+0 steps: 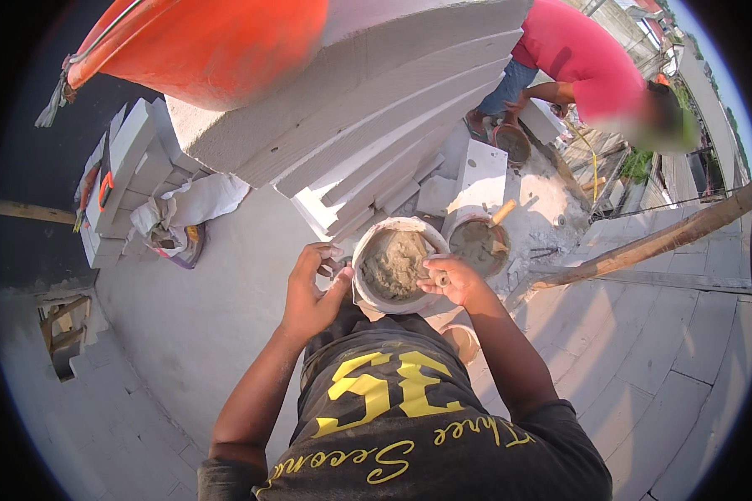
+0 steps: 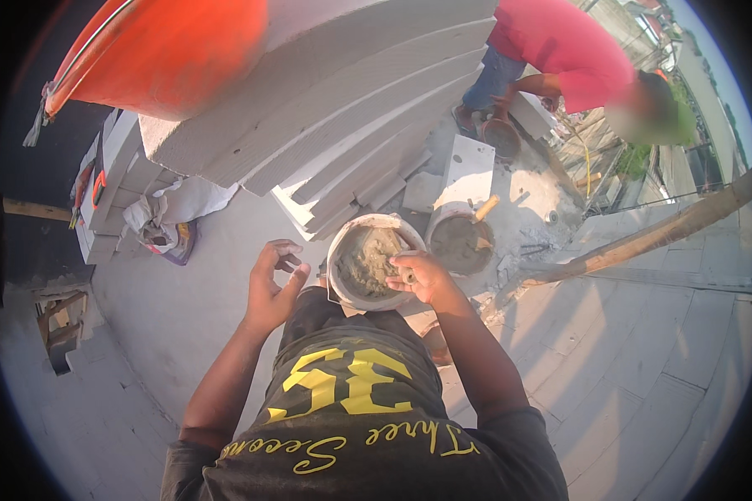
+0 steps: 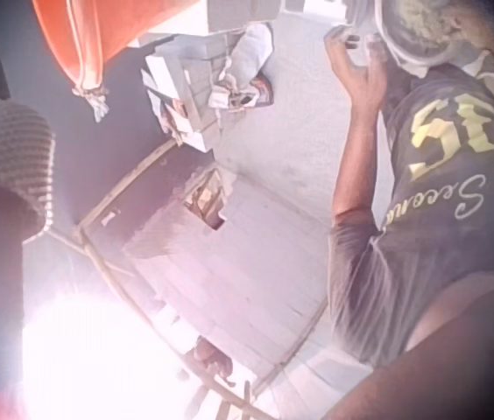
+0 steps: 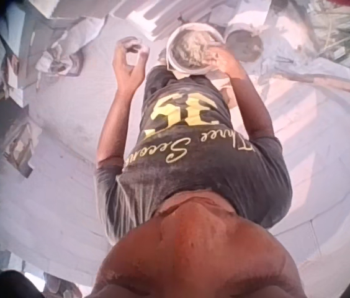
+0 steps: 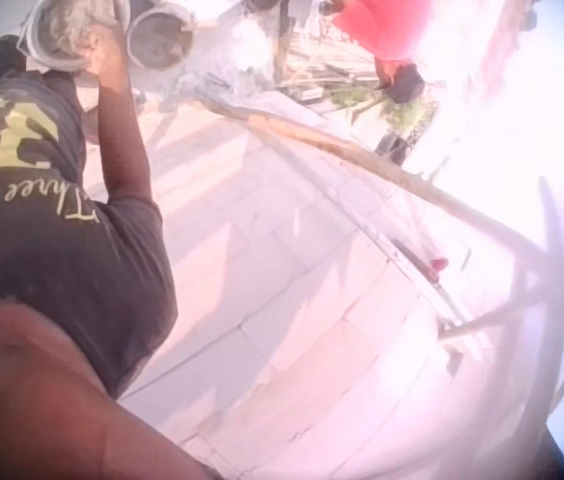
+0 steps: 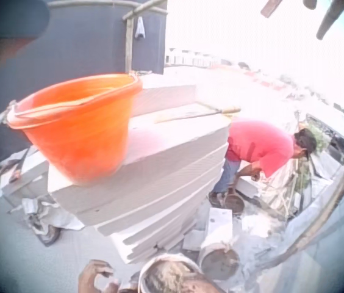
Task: The person mixes cement in a white bucket using a trowel, repeatedly stirring the contents to achieve a uniform consistency. Another worker is visible in the background performing related tasks.
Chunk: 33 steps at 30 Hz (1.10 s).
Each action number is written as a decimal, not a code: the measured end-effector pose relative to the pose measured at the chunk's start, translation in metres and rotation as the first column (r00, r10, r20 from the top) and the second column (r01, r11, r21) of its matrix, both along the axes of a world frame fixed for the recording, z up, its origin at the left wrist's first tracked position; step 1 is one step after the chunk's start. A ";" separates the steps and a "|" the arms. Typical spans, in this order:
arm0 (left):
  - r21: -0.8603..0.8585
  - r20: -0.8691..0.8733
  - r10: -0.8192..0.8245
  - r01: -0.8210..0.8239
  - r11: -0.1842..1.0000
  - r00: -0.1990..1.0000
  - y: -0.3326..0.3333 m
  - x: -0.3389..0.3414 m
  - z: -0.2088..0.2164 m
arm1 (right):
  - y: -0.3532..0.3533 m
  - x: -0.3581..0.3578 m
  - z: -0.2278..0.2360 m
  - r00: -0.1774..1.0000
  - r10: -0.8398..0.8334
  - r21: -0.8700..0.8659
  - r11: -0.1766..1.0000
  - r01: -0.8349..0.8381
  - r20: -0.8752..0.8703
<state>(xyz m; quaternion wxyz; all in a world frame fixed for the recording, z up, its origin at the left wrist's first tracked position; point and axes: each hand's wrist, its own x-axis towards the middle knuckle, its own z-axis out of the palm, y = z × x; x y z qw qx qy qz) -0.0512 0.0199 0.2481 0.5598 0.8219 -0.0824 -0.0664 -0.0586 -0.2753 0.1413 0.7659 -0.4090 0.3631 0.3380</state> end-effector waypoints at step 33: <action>-0.292 -0.588 -0.526 0.445 0.847 0.615 0.005 0.071 -0.289 | 0.102 0.015 0.017 -0.199 0.914 -0.625 -0.390 -0.677 -0.355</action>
